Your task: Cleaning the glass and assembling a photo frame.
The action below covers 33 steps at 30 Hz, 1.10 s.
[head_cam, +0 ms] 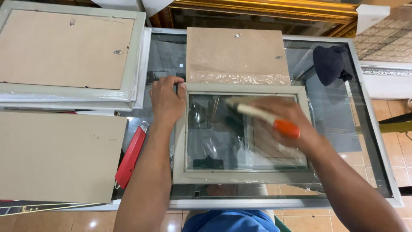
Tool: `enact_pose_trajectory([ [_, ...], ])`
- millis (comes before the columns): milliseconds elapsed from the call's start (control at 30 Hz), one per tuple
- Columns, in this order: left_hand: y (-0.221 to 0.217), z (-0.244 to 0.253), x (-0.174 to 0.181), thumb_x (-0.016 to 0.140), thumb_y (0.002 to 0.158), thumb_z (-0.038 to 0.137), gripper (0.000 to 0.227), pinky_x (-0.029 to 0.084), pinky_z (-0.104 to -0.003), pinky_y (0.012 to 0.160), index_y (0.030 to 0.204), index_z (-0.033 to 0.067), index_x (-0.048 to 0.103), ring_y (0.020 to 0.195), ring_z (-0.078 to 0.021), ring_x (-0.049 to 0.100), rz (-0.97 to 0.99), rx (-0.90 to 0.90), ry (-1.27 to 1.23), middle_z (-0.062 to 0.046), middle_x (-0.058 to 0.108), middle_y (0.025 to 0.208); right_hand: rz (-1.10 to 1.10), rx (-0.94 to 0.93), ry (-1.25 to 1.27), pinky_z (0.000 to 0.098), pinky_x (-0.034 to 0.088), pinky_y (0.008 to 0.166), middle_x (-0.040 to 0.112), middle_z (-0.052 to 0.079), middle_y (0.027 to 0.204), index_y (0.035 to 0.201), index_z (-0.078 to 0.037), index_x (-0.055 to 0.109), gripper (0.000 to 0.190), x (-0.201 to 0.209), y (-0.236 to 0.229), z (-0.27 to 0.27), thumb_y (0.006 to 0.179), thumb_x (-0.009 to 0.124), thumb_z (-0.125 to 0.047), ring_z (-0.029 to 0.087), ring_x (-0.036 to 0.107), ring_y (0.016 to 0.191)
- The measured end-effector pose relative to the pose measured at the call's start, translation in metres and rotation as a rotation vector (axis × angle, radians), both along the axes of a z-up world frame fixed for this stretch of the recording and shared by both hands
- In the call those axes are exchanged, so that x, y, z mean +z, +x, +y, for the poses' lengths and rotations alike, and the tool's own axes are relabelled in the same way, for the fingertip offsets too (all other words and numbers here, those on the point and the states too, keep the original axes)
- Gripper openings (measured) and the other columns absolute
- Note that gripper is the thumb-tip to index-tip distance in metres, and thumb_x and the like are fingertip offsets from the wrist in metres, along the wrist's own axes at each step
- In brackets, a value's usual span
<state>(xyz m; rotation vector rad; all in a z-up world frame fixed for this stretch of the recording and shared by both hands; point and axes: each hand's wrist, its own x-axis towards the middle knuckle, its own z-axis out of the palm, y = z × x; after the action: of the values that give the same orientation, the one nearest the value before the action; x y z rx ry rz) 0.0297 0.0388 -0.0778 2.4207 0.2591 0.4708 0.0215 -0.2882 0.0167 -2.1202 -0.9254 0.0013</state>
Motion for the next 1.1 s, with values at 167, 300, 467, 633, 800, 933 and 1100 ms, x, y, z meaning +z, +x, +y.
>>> enact_pose_trajectory([
  [167,-0.001,-0.001,0.010,0.066,0.095,0.025,0.014,0.043,-0.053,0.096,0.107,0.0213,0.072,0.111,-0.0380,0.061,0.014,-0.005,-0.011,-0.009,0.067,0.103,0.377,0.354,-0.091,0.0413,0.066,0.060,0.081,0.019,0.086,0.117,-0.005,0.076,0.035,0.059,-0.069,0.008,0.084,0.066,-0.003,0.030,0.076,0.061],
  [300,-0.002,0.003,0.003,0.065,0.097,0.024,0.016,0.043,-0.051,0.097,0.110,0.0225,0.074,0.110,-0.0352,0.061,0.005,-0.022,-0.033,-0.007,0.067,0.103,0.243,0.284,0.103,0.0562,0.065,0.076,0.079,0.023,0.102,0.124,-0.002,0.072,0.043,0.066,-0.032,0.037,0.083,0.063,0.009,0.039,0.080,0.087],
  [467,-0.003,0.006,0.000,0.061,0.100,0.017,0.019,0.046,-0.049,0.096,0.110,0.0206,0.076,0.106,-0.0341,0.063,-0.038,-0.014,-0.084,-0.008,0.069,0.101,-0.150,0.207,0.134,0.0545,0.056,0.093,0.073,0.022,0.121,0.124,-0.002,0.072,0.032,0.000,0.008,0.092,0.092,0.068,-0.002,0.045,0.070,0.110],
  [633,0.001,0.005,-0.001,0.062,0.099,0.025,0.019,0.045,-0.053,0.097,0.112,0.0214,0.075,0.110,-0.0366,0.063,0.012,-0.012,-0.029,-0.008,0.069,0.106,-0.038,0.385,-0.006,0.0595,0.062,0.078,0.075,0.028,0.107,0.123,-0.004,0.072,0.042,0.066,-0.086,0.090,0.082,0.065,0.001,0.050,0.074,0.093],
  [800,0.004,0.005,-0.007,0.062,0.098,0.026,0.016,0.046,-0.051,0.096,0.106,0.0251,0.075,0.109,-0.0358,0.063,-0.012,0.009,-0.012,-0.007,0.068,0.105,0.406,0.223,0.307,0.0576,0.067,0.067,0.079,0.021,0.108,0.112,-0.003,0.080,0.035,0.046,-0.090,0.051,0.078,0.075,-0.012,0.041,0.078,0.091],
  [933,0.008,0.007,-0.015,0.062,0.097,0.028,0.015,0.048,-0.050,0.094,0.106,0.0271,0.074,0.109,-0.0347,0.063,-0.028,0.028,0.011,-0.005,0.068,0.105,0.368,-0.179,0.430,0.0476,0.054,0.093,0.063,0.020,0.128,0.139,-0.001,0.062,0.064,0.016,-0.035,0.059,0.076,0.072,-0.010,0.026,0.062,0.107],
  [1100,0.001,0.004,-0.005,0.068,0.096,0.025,0.011,0.048,-0.048,0.090,0.104,0.0237,0.075,0.106,-0.0331,0.064,-0.077,0.014,-0.001,-0.004,0.068,0.100,0.441,-0.128,0.382,0.0329,0.056,0.080,0.061,0.010,0.103,0.135,-0.006,0.065,0.053,0.003,-0.012,0.116,0.085,0.080,-0.018,0.016,0.061,0.089],
])
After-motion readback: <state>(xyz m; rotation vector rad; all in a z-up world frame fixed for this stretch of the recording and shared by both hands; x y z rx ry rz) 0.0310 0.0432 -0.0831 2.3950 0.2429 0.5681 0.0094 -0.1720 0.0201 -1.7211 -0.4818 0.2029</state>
